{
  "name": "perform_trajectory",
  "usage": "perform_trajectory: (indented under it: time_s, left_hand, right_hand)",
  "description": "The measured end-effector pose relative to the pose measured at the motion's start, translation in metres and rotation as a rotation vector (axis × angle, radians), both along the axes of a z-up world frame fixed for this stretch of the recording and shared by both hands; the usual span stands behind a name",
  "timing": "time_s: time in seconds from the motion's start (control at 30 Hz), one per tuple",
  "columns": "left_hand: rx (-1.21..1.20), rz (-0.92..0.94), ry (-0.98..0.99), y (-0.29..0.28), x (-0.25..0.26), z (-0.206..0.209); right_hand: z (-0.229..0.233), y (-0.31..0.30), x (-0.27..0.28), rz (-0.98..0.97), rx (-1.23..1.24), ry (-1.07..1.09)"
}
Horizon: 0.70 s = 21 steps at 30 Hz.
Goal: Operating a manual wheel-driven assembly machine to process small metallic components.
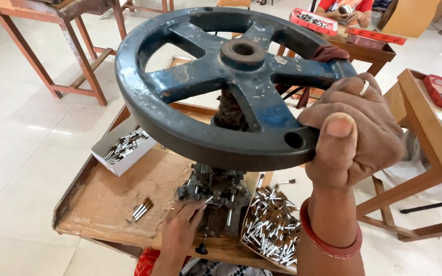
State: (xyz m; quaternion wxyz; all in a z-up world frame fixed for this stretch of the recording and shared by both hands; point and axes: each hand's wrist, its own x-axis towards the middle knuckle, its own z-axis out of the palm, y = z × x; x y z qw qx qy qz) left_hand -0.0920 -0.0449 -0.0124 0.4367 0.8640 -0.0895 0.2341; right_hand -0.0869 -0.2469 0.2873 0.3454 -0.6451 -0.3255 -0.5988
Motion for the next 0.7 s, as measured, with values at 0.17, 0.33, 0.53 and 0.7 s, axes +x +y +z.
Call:
perform_trajectory:
  time_s: [0.17, 0.33, 0.53, 0.7]
  left_hand:
    - [0.108, -0.018, -0.017, -0.014, 0.011, -0.004]
    - [0.162, -0.028, 0.028, -0.021, 0.019, -0.021]
    - [0.214, -0.118, 0.039, 0.001, -0.002, 0.021]
    - [0.384, -0.134, -0.071, 0.009, -0.008, 0.008]
  right_hand:
    - [0.001, 0.000, 0.000, -0.016, -0.006, -0.002]
    - [-0.001, -0.002, 0.003, 0.008, 0.006, -0.020]
    - [-0.004, -0.004, 0.001, -0.006, 0.001, 0.015]
    - [-0.003, -0.004, 0.002, 0.008, -0.013, -0.010]
